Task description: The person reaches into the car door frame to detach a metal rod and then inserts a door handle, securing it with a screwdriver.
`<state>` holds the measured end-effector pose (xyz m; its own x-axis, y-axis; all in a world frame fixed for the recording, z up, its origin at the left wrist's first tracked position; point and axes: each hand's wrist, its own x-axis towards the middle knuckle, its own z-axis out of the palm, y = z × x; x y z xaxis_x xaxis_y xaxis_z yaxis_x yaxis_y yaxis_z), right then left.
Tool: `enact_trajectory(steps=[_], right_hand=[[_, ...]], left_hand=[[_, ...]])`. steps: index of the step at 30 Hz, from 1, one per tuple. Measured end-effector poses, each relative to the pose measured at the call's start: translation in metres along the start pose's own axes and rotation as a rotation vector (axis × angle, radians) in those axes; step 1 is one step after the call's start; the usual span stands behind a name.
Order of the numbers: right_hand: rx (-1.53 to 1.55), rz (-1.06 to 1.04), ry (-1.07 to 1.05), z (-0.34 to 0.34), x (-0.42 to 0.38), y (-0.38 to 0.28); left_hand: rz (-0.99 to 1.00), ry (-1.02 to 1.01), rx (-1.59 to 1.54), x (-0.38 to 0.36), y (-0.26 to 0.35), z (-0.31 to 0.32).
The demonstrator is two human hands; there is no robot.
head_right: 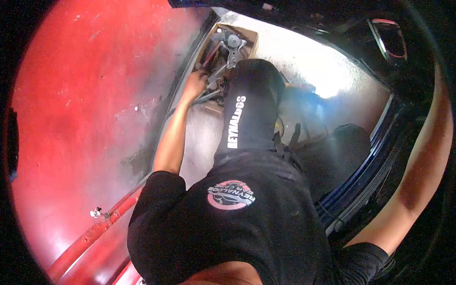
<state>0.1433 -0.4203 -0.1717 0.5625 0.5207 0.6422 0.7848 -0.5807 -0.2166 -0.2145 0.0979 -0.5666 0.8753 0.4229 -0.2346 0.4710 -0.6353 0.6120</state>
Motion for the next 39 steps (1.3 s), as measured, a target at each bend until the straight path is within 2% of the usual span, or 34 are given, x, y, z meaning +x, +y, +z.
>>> enact_trajectory(steps=[1, 2, 7, 9, 10, 11, 13, 14, 15, 16, 17, 19, 20, 21, 23, 25, 26, 27, 28, 29, 31, 32, 33, 35, 37, 39], right_hand=[[-0.016, -0.019, 0.016, -0.001, -0.001, -0.009], [-0.027, -0.039, 0.031, 0.003, 0.000, -0.019], [-0.055, -0.125, 0.106, -0.012, 0.000, -0.058], [-0.042, -0.175, 0.145, -0.014, 0.000, -0.073], [-0.025, -0.199, 0.167, -0.016, -0.005, -0.083], [-0.004, -0.232, 0.197, -0.021, -0.011, -0.092], [0.071, -0.308, 0.296, -0.033, -0.042, -0.113], [0.161, -0.338, 0.297, -0.026, -0.073, -0.125], [0.263, -0.288, 0.234, -0.007, -0.109, -0.136], [0.272, -0.106, 0.075, 0.022, -0.142, -0.139], [0.294, 0.111, -0.153, 0.057, -0.182, -0.141], [0.267, 0.463, -0.699, 0.115, -0.245, -0.142], [0.240, 0.558, -0.860, 0.142, -0.276, -0.140], [0.345, 0.628, -0.806, 0.159, -0.300, -0.142], [0.369, 0.622, -0.544, 0.208, -0.360, -0.132], [0.099, 0.595, -0.684, 0.242, -0.400, -0.119], [0.125, 0.559, -0.733, 0.259, -0.421, -0.111], [0.138, 0.557, -0.738, 0.258, -0.425, -0.116], [0.125, 0.641, -0.905, 0.257, -0.424, -0.122], [0.111, 0.715, -1.073, 0.260, -0.420, -0.127], [0.117, 0.651, -1.064, 0.282, -0.437, -0.122], [0.109, 0.610, -1.060, 0.282, -0.438, -0.127], [0.120, 0.616, -1.061, 0.284, -0.438, -0.128], [0.335, 0.672, -0.946, 0.277, -0.421, -0.128], [0.366, 0.666, -0.967, 0.265, -0.404, -0.131], [0.267, 0.682, -0.933, 0.268, -0.403, -0.132]], left_hand=[[0.018, -0.060, 0.076, -0.008, -0.008, 0.016], [-0.048, -0.131, -0.066, -0.018, 0.003, 0.023], [0.075, -0.017, -0.077, -0.011, -0.026, 0.066], [-0.082, -0.081, -0.107, -0.019, 0.005, 0.036], [-0.115, -0.020, -0.153, -0.013, -0.010, 0.042], [0.013, 0.041, -0.191, -0.010, -0.010, 0.038], [-0.119, -0.023, -0.296, -0.008, 0.022, 0.022], [-0.067, 0.081, -0.291, -0.002, 0.051, 0.013], [0.174, 0.272, -0.259, 0.004, 0.075, 0.013], [0.402, 0.472, -0.182, 0.010, 0.099, 0.012], [0.330, 0.391, -0.302, 0.018, 0.117, 0.010], [0.448, 0.386, -0.243, 0.021, 0.192, -0.028], [0.521, 0.421, -0.330, 0.016, 0.232, -0.045], [0.535, 0.426, -0.325, 0.012, 0.262, -0.062], [0.689, 0.513, -0.247, 0.008, 0.307, -0.081], [0.791, 0.521, -0.174, 0.025, 0.332, -0.091], [0.787, 0.518, -0.163, 0.040, 0.334, -0.086], [0.817, 0.528, -0.002, 0.060, 0.330, -0.075], [0.842, 0.541, 0.164, 0.077, 0.321, -0.064], [0.831, 0.552, 0.181, 0.092, 0.307, -0.052], [0.797, 0.470, 0.687, 0.120, 0.282, -0.036], [0.810, 0.435, 0.759, 0.119, 0.279, -0.036], [0.813, 0.425, 0.767, 0.120, 0.277, -0.034], [0.902, 0.459, 0.629, 0.118, 0.276, -0.032], [0.873, 0.432, 0.651, 0.113, 0.283, -0.033], [0.846, 0.425, 0.679, 0.116, 0.285, -0.036]])
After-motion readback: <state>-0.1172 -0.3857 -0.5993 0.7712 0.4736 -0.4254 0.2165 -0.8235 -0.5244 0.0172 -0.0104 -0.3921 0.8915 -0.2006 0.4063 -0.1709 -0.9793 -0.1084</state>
